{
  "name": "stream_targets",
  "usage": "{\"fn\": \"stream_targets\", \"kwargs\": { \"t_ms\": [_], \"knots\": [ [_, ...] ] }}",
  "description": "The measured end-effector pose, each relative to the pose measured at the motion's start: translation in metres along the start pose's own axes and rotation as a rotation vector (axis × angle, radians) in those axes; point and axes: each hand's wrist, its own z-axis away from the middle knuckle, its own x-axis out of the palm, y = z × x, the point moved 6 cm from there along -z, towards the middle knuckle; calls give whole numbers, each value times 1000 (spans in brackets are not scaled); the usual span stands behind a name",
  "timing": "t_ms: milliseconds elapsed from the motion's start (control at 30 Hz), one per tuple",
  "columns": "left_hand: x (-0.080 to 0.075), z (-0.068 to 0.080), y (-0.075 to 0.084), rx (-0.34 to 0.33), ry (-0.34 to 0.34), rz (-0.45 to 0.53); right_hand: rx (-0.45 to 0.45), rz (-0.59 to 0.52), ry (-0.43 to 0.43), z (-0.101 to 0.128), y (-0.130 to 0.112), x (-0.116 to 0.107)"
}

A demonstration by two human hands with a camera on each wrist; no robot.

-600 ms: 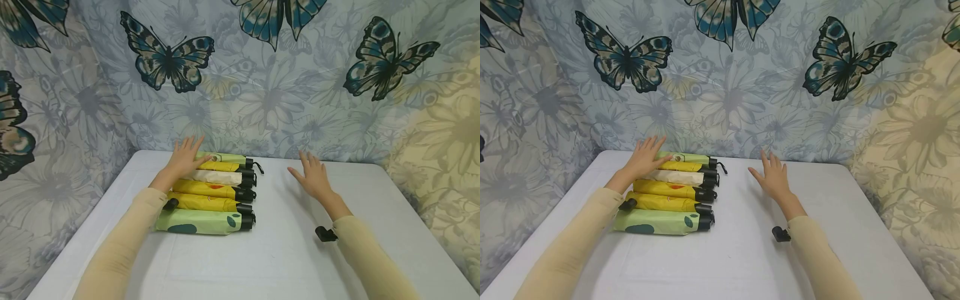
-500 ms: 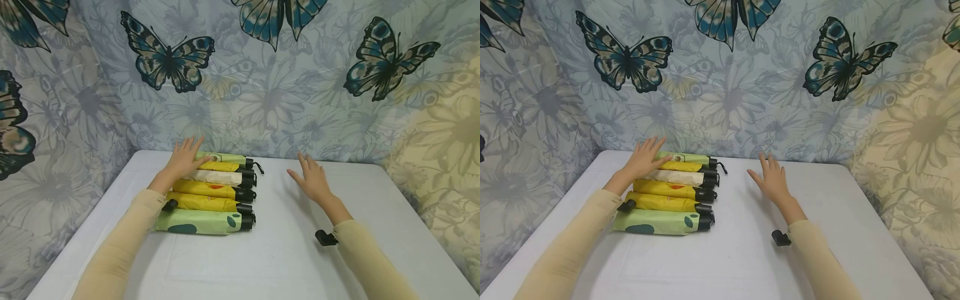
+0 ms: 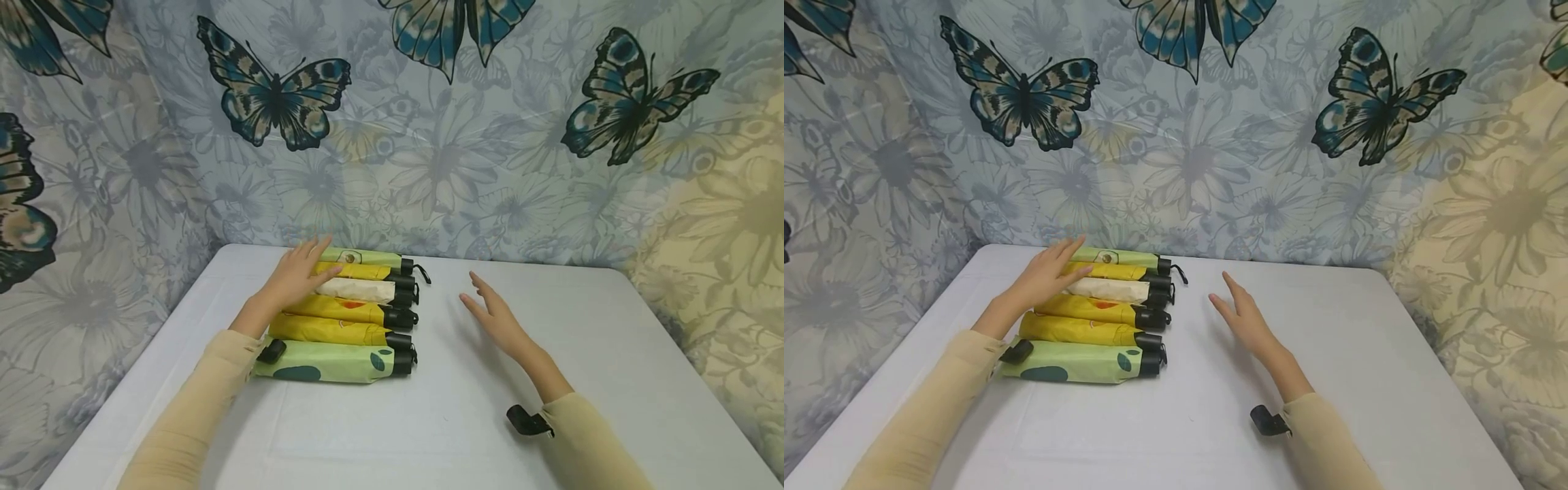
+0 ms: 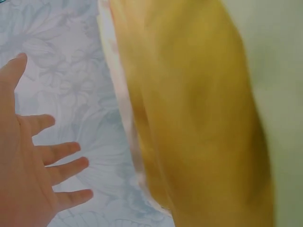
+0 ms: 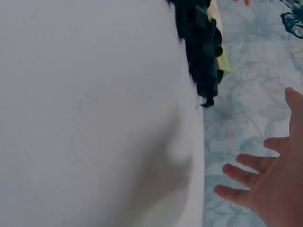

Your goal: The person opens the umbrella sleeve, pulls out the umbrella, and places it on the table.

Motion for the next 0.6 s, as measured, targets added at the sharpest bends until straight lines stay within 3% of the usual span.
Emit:
{"fn": "stream_targets", "kwargs": {
  "t_ms": [300,600],
  "knots": [
    [1,20,3,17,-50,138,-32,-153,-44,17,-11,26],
    [5,39,4,44,-90,287,-67,-219,-68,25,-19,39]
  ]
}}
